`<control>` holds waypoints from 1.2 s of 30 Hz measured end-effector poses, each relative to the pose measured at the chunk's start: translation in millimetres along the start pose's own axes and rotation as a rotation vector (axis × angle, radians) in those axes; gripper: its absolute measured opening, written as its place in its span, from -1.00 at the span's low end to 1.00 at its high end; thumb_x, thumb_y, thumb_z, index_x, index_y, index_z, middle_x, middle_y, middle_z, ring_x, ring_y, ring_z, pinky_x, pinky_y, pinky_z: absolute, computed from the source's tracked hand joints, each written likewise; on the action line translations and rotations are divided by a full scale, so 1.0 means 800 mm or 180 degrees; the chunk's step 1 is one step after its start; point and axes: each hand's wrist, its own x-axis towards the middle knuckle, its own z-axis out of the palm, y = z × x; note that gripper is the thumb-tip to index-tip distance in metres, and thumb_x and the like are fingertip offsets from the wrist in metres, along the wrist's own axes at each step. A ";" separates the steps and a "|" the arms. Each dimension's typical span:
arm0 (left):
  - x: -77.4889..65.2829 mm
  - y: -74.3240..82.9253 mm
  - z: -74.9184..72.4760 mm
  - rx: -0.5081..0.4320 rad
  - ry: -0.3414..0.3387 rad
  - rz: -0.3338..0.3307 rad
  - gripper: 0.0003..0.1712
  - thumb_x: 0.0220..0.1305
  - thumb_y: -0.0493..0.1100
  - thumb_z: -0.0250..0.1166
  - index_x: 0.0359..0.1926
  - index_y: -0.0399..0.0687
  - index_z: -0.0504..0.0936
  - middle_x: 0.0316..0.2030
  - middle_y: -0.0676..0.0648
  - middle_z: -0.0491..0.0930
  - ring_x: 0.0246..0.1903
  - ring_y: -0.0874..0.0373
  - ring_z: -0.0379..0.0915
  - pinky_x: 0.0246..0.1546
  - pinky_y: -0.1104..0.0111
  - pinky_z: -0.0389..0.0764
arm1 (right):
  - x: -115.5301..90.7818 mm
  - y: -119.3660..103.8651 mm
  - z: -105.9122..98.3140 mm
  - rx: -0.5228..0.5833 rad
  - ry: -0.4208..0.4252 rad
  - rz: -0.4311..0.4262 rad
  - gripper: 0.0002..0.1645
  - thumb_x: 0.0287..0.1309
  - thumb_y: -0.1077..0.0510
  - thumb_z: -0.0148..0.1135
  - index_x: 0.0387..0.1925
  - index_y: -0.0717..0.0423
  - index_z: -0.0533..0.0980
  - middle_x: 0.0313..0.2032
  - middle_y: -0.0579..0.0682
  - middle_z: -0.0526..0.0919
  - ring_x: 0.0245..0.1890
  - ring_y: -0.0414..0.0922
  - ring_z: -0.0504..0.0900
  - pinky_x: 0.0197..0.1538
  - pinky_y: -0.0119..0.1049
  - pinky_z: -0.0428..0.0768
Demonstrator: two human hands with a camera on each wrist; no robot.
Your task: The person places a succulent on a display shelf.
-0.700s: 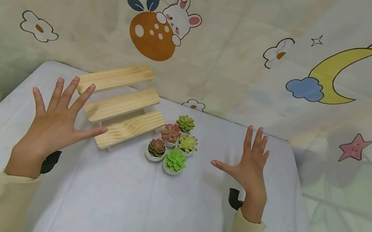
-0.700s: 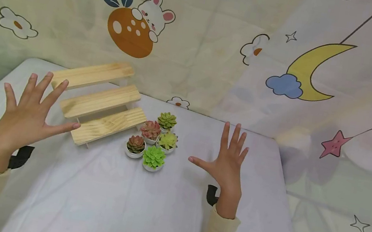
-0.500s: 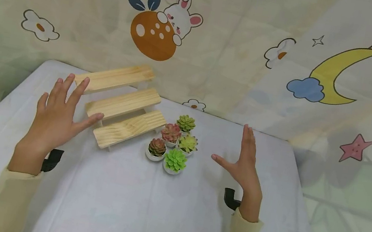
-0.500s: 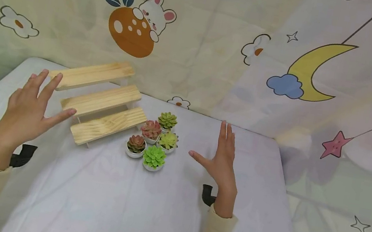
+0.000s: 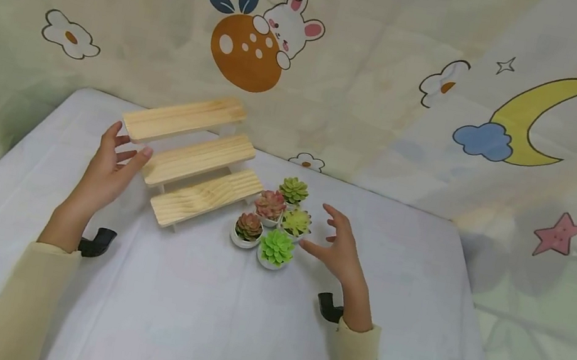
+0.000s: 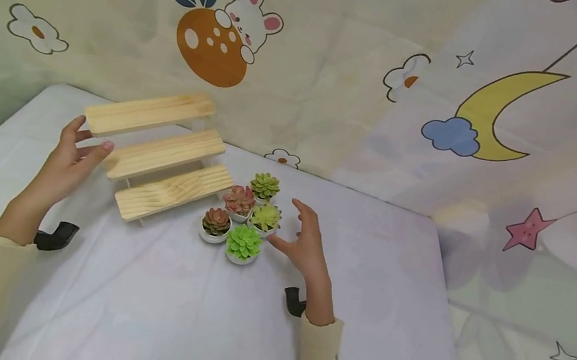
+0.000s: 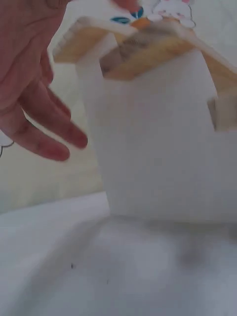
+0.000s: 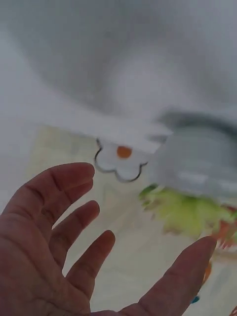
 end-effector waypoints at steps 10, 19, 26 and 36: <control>0.012 -0.019 0.014 -0.0021 0.0099 0.0208 0.07 0.11 0.03 0.34 0.43 -0.08 -0.17 0.36 -0.19 0.01 0.27 -0.18 0.16 0.20 -0.02 0.19 | 0.017 0.024 0.024 -0.0493 -0.0516 -0.0272 -0.01 -0.05 0.20 0.41 0.36 0.05 0.07 0.27 0.14 0.26 0.17 0.11 0.37 0.05 0.01 0.51; 0.016 -0.029 0.008 -0.0173 -0.0098 0.0108 0.14 0.09 -0.01 0.37 0.44 -0.04 -0.25 0.41 -0.17 -0.09 0.35 -0.17 0.02 0.26 -0.06 0.15 | 0.025 0.019 0.025 -0.0630 -0.0537 -0.0368 -0.16 -0.03 0.24 0.39 0.25 0.18 0.16 0.07 0.21 0.46 0.06 0.09 0.47 -0.02 -0.06 0.57; 0.011 -0.032 0.004 -0.0234 -0.0148 0.0231 0.14 0.04 -0.08 0.42 0.43 -0.06 -0.19 0.38 -0.17 -0.01 0.33 -0.17 0.06 0.24 -0.07 0.18 | 0.029 0.027 0.030 -0.0299 -0.0507 -0.0380 -0.23 -0.07 0.27 0.41 0.16 0.19 0.24 0.07 0.23 0.46 -0.01 0.11 0.51 -0.13 -0.11 0.61; 0.012 -0.038 0.001 -0.0190 -0.0094 0.0336 0.11 -0.03 -0.08 0.47 0.36 -0.18 -0.09 0.35 -0.18 0.05 0.31 -0.16 0.10 0.21 -0.03 0.24 | 0.033 0.024 0.032 -0.0417 -0.0526 -0.0390 -0.23 -0.10 0.27 0.42 0.17 0.17 0.26 -0.05 0.17 0.52 -0.17 -0.02 0.51 -0.31 -0.38 0.52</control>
